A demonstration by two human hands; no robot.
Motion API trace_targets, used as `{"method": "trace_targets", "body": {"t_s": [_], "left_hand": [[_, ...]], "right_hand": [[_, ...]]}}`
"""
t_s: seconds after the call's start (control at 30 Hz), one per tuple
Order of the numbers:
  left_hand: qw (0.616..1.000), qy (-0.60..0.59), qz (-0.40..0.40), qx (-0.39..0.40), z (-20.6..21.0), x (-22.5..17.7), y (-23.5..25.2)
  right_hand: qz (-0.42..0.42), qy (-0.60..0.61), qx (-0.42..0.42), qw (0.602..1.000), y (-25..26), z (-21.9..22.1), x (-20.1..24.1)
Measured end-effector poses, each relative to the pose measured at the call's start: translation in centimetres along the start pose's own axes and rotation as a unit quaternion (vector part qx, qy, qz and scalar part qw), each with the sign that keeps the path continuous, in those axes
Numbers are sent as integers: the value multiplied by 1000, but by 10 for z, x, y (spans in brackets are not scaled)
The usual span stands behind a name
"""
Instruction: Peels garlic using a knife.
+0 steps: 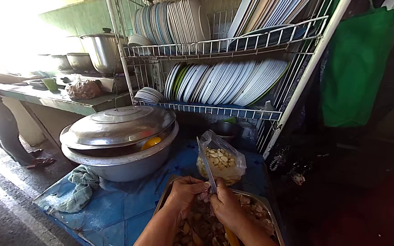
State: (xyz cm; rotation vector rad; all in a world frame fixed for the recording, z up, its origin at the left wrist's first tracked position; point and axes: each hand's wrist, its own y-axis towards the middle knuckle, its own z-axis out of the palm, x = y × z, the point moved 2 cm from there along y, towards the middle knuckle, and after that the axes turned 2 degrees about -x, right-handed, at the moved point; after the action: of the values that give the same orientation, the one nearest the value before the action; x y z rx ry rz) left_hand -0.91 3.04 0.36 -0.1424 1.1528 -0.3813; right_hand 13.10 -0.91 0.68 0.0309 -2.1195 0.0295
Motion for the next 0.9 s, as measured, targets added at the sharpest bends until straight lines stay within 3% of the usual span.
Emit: {"method": "trace_targets", "body": {"t_s": [0.37, 0.7, 0.9], "left_hand": [[998, 58, 13, 4, 1, -3, -5], [981, 167, 79, 52, 2, -2, -6], [995, 50, 38, 80, -5, -3, 0]], "right_hand": [[26, -92, -13, 995, -3, 3, 9], [54, -91, 8, 994, -1, -1, 8], [68, 29, 12, 997, 1, -4, 3]]}}
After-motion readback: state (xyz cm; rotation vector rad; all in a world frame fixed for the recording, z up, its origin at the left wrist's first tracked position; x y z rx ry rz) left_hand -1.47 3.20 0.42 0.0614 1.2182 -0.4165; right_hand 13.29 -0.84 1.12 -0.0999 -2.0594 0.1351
